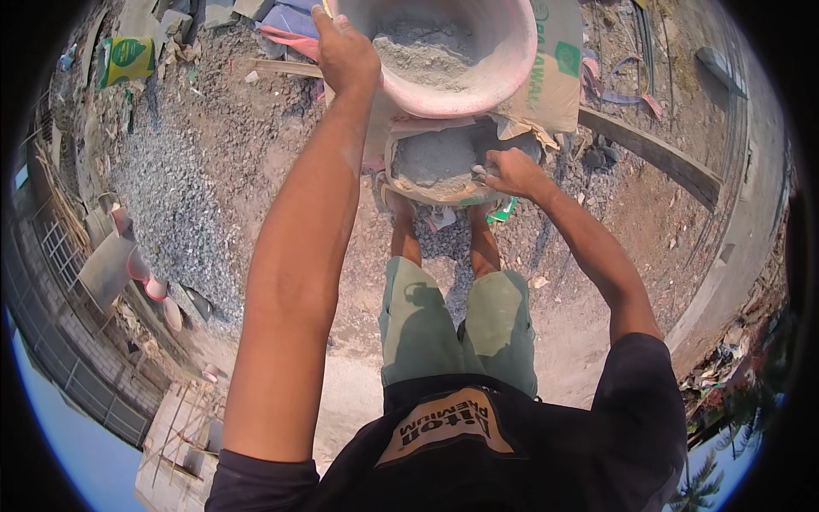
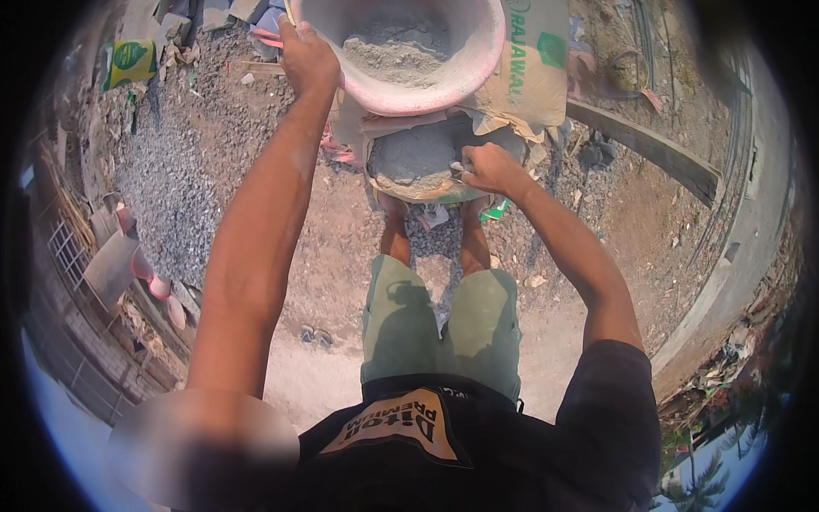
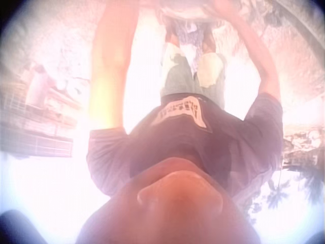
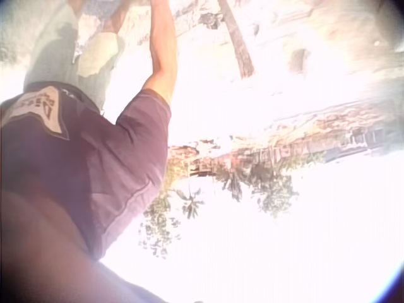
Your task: The person walks through a construction site carrying a pink bucket, then uses a shovel to scoop sand into the bucket. Later, the person opens a cement bag and uses a trowel to transfer cement powder into the bucket.
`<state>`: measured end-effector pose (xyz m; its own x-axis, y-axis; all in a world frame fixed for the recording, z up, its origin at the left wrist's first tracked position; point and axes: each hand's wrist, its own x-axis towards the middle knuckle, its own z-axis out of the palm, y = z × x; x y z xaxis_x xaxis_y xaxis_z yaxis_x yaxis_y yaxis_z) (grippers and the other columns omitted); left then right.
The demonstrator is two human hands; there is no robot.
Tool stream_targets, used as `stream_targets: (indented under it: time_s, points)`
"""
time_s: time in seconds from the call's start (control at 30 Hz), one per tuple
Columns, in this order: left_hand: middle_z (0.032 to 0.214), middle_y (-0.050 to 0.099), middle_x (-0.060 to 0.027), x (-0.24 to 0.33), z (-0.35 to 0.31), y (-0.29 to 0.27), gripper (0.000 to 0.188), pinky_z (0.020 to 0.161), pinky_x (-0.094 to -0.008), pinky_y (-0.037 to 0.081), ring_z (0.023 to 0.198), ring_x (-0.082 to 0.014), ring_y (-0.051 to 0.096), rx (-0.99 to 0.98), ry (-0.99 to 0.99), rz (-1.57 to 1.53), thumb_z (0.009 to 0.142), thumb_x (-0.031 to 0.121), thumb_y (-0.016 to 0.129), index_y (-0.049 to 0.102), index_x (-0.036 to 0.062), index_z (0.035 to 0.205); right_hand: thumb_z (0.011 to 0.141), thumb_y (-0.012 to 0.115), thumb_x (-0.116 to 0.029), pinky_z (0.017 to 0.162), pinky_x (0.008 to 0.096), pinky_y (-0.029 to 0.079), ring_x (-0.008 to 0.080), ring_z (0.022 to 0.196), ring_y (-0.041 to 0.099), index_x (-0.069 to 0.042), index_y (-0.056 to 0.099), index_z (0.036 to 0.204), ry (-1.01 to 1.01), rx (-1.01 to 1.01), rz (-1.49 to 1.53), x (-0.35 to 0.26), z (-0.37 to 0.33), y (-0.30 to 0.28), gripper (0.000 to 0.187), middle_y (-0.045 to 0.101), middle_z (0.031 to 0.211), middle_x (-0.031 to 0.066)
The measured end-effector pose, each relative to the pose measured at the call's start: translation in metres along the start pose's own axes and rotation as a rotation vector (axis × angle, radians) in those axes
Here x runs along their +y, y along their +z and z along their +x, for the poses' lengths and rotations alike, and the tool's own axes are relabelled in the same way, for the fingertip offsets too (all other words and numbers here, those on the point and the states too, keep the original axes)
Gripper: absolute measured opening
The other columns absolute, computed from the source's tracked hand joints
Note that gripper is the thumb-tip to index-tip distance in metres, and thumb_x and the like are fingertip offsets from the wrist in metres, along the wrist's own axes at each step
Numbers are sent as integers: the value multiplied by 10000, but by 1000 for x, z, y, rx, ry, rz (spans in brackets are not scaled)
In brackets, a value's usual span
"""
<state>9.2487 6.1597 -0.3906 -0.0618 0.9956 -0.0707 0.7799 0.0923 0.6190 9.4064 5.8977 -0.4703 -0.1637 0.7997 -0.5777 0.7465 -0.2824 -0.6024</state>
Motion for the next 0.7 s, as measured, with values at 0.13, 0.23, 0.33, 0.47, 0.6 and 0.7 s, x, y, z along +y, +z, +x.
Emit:
stream_targets:
  time_s: [0.13,0.23,0.33,0.47,0.6,0.7]
  points:
    - [1079,615,-298,10,-4,-12,484,873,-488,460,1001,-453,603,-20,-35,16,986,275,400,322,68,1416,696,648,-207,731,469,501,408,786,628,6,622,919,-20,26,28,-7,-22,-23,310,639,758,235]
    - [1089,612,-295,0,1,-9,487,877,-488,458,1008,-453,600,4,-30,-21,987,287,395,320,80,1421,702,647,-211,724,470,498,411,783,627,1,621,927,0,34,-3,-10,-35,-34,309,639,760,236]
    - [1099,608,-291,12,-8,-12,488,878,-490,457,1015,-452,596,-6,-55,-38,987,294,393,321,84,1422,711,647,-216,720,470,496,409,789,627,-7,619,937,36,69,-6,-12,-50,-43,309,640,773,238]
    - [1111,602,-291,11,-5,-13,486,885,-490,453,1030,-452,587,-20,-79,-3,986,297,393,331,81,1417,726,644,-218,723,471,494,405,798,627,-18,618,952,113,53,33,-30,-63,-59,303,638,788,241]
    - [1118,597,-292,5,-2,-10,490,890,-487,449,1041,-450,579,-12,-3,-19,983,295,402,333,74,1415,734,663,-196,620,430,473,389,660,605,11,587,889,94,122,73,-49,-86,-80,270,593,683,218]
    - [1118,597,-293,-10,5,-7,490,892,-483,445,1039,-450,579,41,20,-84,979,280,412,334,70,1415,730,681,-167,606,380,467,300,624,601,16,591,881,116,86,97,-80,-97,-111,253,582,665,187]
